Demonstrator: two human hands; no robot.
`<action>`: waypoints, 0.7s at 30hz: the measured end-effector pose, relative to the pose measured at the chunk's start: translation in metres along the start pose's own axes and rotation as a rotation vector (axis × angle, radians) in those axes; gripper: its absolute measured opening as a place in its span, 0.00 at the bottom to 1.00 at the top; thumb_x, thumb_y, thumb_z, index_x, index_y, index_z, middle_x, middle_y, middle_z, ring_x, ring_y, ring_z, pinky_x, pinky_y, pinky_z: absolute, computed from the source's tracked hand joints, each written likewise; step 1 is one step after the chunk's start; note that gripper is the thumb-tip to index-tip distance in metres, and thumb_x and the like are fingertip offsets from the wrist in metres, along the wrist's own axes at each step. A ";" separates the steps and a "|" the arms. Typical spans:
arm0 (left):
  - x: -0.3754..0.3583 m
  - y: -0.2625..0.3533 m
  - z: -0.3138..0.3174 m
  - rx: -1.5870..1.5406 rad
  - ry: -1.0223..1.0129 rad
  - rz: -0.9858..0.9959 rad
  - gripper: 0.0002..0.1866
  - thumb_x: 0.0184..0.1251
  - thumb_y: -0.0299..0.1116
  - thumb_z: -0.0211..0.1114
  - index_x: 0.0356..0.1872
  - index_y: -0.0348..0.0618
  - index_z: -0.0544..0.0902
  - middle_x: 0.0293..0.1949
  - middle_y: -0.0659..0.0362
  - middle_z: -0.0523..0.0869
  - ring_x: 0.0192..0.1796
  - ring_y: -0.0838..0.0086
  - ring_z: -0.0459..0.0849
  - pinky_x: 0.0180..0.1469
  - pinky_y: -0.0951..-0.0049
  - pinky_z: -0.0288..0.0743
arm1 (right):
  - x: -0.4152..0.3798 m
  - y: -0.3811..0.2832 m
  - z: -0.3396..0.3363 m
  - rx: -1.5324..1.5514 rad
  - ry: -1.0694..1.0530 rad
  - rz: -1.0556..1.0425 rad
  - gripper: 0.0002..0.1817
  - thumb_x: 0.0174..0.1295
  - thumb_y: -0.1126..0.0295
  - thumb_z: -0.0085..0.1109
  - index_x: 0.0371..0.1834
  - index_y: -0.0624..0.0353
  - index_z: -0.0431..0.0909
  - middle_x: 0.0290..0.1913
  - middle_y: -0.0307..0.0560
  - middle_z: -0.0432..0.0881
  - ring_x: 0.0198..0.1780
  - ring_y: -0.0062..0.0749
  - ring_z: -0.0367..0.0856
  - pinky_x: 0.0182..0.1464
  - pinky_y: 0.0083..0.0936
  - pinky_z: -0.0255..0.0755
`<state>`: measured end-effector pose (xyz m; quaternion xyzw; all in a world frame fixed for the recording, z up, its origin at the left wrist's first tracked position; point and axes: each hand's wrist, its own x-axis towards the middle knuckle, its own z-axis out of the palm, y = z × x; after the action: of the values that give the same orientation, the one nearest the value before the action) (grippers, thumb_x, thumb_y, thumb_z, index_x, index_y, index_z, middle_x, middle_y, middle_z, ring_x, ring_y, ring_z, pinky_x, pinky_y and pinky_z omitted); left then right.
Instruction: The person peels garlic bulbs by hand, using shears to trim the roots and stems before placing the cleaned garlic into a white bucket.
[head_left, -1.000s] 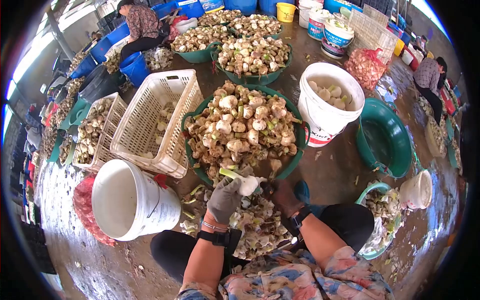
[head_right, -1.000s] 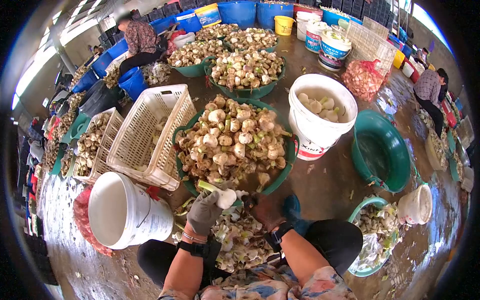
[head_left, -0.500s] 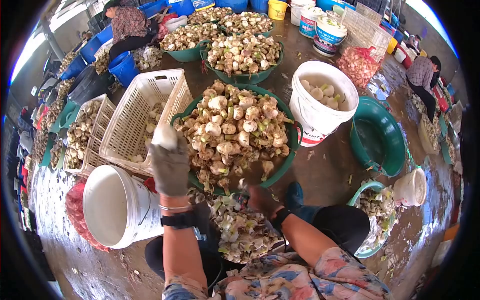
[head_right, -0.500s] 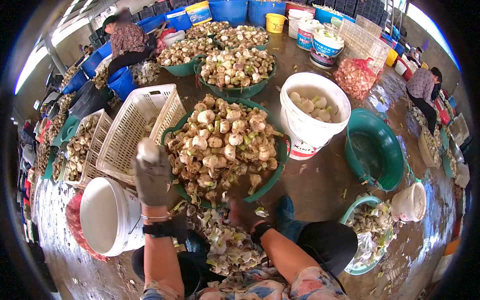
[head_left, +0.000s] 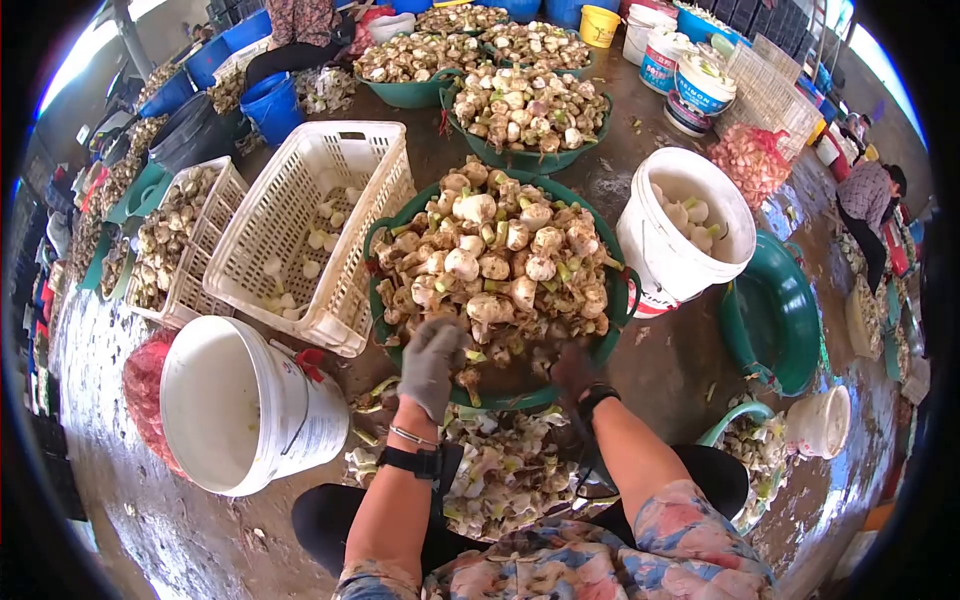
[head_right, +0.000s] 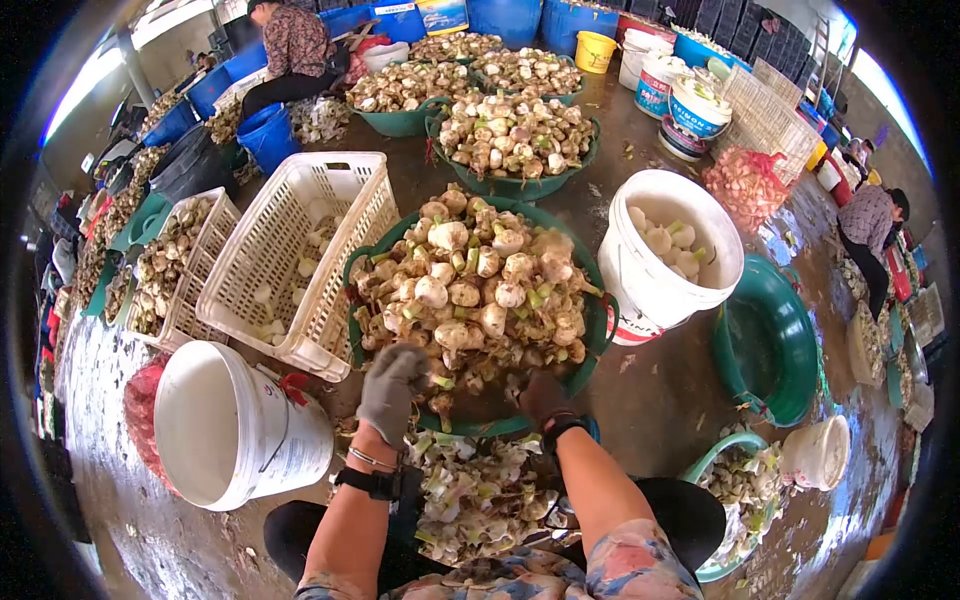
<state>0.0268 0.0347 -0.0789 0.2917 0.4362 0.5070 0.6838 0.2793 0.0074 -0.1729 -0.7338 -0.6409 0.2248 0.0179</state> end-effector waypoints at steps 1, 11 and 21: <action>0.000 -0.008 0.005 0.190 -0.054 -0.079 0.22 0.64 0.30 0.62 0.58 0.40 0.72 0.48 0.57 0.81 0.46 0.73 0.79 0.45 0.74 0.74 | -0.011 0.001 -0.015 0.131 0.089 -0.215 0.17 0.59 0.59 0.58 0.41 0.62 0.80 0.41 0.55 0.82 0.42 0.48 0.81 0.45 0.40 0.74; -0.039 -0.031 0.030 0.802 -0.504 0.120 0.36 0.56 0.34 0.70 0.65 0.40 0.63 0.58 0.51 0.74 0.58 0.65 0.74 0.59 0.68 0.68 | -0.049 -0.027 0.006 1.334 0.131 -0.027 0.14 0.64 0.62 0.57 0.42 0.63 0.79 0.33 0.42 0.80 0.31 0.29 0.79 0.35 0.27 0.74; -0.084 -0.023 0.024 0.811 -0.351 0.236 0.31 0.53 0.31 0.72 0.59 0.40 0.70 0.48 0.58 0.79 0.49 0.70 0.78 0.52 0.74 0.73 | -0.115 -0.068 -0.044 1.390 0.032 -0.195 0.13 0.61 0.62 0.59 0.37 0.63 0.79 0.32 0.40 0.79 0.32 0.23 0.74 0.36 0.26 0.68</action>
<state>0.0492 -0.0507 -0.0623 0.6651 0.4408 0.3125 0.5155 0.2228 -0.0779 -0.0764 -0.4947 -0.4114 0.5687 0.5124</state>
